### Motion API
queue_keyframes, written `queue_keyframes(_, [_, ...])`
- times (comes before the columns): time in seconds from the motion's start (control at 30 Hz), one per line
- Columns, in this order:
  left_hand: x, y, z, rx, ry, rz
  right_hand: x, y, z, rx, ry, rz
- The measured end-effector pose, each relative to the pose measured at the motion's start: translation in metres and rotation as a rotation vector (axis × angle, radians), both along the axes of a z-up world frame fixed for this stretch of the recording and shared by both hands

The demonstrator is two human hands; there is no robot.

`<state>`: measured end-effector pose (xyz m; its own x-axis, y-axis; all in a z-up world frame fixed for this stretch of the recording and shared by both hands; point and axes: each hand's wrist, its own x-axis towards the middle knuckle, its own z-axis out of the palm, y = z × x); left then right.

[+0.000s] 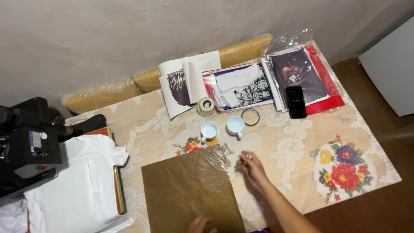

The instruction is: The person places a white t-shirt on a heat press machine, smooths it, and positions a white paper sheet on top. They handle a white mug and small white pieces, then place the paper back on the t-shirt and cover it with a brown sheet before closing the heat press.

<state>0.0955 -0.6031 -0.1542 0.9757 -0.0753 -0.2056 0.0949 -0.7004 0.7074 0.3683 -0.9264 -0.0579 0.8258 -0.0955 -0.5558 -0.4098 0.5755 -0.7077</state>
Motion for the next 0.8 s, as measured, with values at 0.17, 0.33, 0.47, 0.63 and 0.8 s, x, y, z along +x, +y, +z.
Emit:
queue_keyframes(0.17, [0.137, -0.074, 0.203, -0.033, -0.168, -0.075, -0.055, 0.019, 0.098, 0.59, -0.063, 0.154])
queue_keyframes(0.33, [0.184, -0.096, 0.309, -0.129, -0.631, -0.184, -0.072, 0.042, 0.165, 0.724, -0.096, 0.255])
queue_keyframes(0.47, [0.182, -0.083, 0.308, -0.016, -0.664, -0.213, -0.08, 0.062, 0.184, 0.664, -0.205, 0.292])
queue_keyframes(0.63, [0.17, -0.045, 0.307, -0.043, -0.659, -0.23, -0.097, 0.107, 0.203, 0.364, -0.084, 0.166])
queue_keyframes(0.8, [0.158, -0.006, 0.31, -0.42, -0.364, -0.015, -0.121, 0.145, 0.18, 0.239, -0.091, 0.059])
